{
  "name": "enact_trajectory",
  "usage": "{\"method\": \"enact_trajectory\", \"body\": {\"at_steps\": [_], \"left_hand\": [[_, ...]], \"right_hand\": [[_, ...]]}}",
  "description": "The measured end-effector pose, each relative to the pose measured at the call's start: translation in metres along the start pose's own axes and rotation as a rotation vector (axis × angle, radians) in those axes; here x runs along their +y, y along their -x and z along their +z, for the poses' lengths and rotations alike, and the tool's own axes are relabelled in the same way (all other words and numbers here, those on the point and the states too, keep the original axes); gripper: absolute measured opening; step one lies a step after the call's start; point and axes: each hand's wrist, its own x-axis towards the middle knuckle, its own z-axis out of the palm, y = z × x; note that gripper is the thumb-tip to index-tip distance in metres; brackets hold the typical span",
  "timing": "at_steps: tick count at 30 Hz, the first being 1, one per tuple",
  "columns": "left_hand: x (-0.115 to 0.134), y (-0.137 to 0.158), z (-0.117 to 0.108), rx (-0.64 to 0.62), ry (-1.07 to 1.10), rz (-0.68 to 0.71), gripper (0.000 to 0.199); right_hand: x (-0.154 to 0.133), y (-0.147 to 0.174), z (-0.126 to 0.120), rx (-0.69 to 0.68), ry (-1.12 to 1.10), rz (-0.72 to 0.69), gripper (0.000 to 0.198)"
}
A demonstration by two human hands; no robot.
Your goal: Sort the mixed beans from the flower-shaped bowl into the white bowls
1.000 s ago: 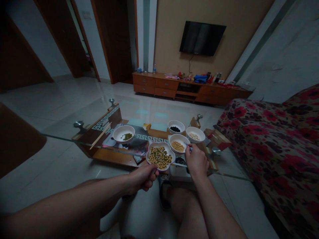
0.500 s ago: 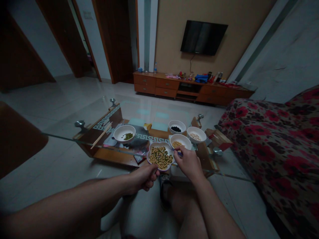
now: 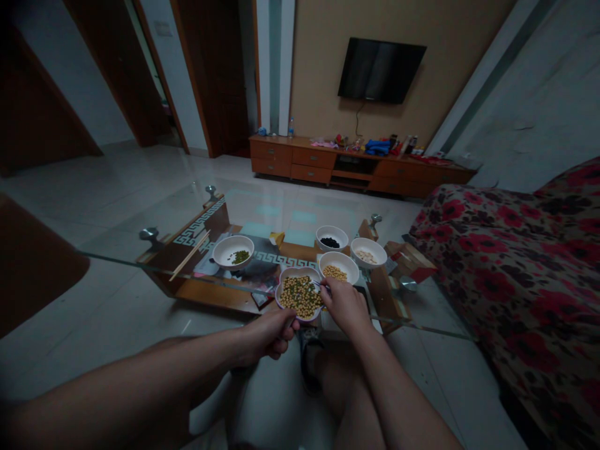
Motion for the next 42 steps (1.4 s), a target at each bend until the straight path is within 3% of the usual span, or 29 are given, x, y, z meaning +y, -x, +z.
{"method": "enact_trajectory", "body": {"at_steps": [26,38,42], "left_hand": [[0.001,0.001,0.001,-0.014,-0.005,-0.009,0.022],[-0.006,-0.009,-0.003,-0.025,-0.004,0.002,0.023],[-0.004,-0.006,-0.002,-0.03,0.014,0.014,0.023]], "right_hand": [[-0.003,-0.006,0.007,-0.032,0.098,-0.058,0.027],[-0.005,-0.003,0.003,-0.004,0.074,-0.067,0.028],[-0.007,0.0,-0.002,0.089,0.018,-0.037,0.029]]}}
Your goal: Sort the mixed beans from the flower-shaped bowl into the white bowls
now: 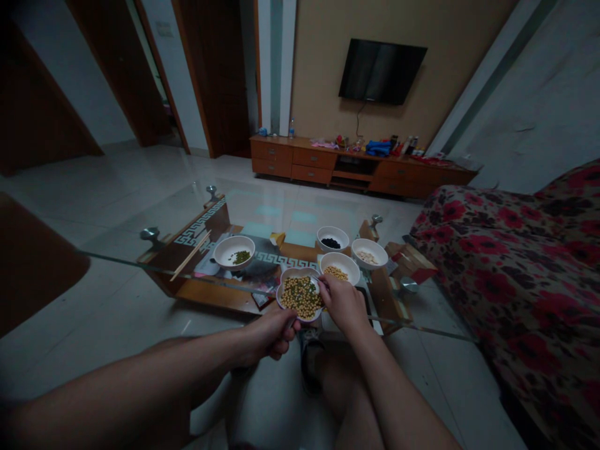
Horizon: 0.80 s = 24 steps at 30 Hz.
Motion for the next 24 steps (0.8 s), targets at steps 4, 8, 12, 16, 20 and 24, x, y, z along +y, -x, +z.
{"method": "enact_trajectory", "body": {"at_steps": [4,8,12,16,20,24], "left_hand": [[0.005,0.006,0.002,0.015,-0.015,-0.011,0.02],[0.006,0.007,0.003,0.026,-0.025,-0.017,0.02],[0.004,0.005,0.002,0.012,-0.013,-0.011,0.019],[0.005,0.006,0.002,0.01,-0.011,-0.014,0.02],[0.006,0.008,0.002,0.023,-0.026,-0.02,0.02],[0.005,0.007,0.002,0.003,-0.006,-0.023,0.02]], "right_hand": [[0.007,0.003,-0.006,0.14,0.027,0.119,0.032],[0.019,0.006,-0.012,0.215,0.04,0.248,0.031],[0.025,0.007,-0.015,0.186,0.092,0.338,0.033],[0.023,0.007,-0.017,0.179,0.157,0.401,0.035],[0.02,0.006,-0.018,0.187,0.174,0.441,0.036],[0.02,0.006,-0.018,0.193,0.166,0.442,0.036]]}}
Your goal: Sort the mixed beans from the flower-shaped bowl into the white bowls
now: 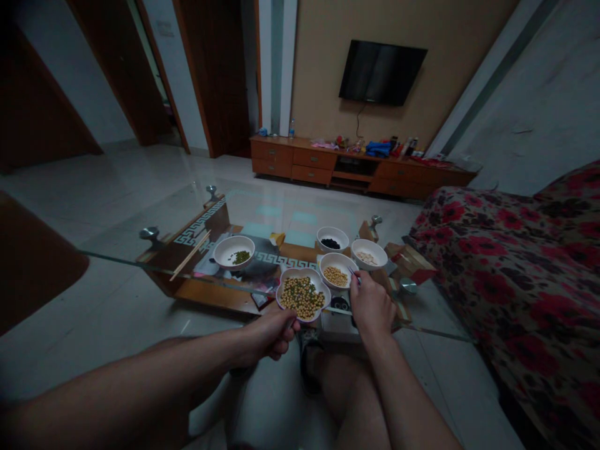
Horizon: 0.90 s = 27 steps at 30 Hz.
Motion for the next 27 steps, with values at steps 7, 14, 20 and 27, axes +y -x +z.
{"method": "enact_trajectory", "body": {"at_steps": [7,14,20,27], "left_hand": [[0.0,-0.001,0.0,0.019,0.003,0.01,0.021],[0.001,0.0,0.001,0.013,0.014,-0.002,0.021],[-0.002,-0.004,-0.001,0.002,0.01,0.01,0.021],[-0.006,-0.009,-0.002,0.008,-0.011,0.026,0.021]], "right_hand": [[0.002,-0.001,0.008,0.021,-0.115,-0.125,0.033],[-0.003,0.002,0.017,-0.136,-0.335,-0.437,0.029],[-0.005,0.006,0.013,-0.271,-0.305,-0.472,0.025],[0.0,0.01,0.01,-0.293,-0.254,-0.477,0.021]]}}
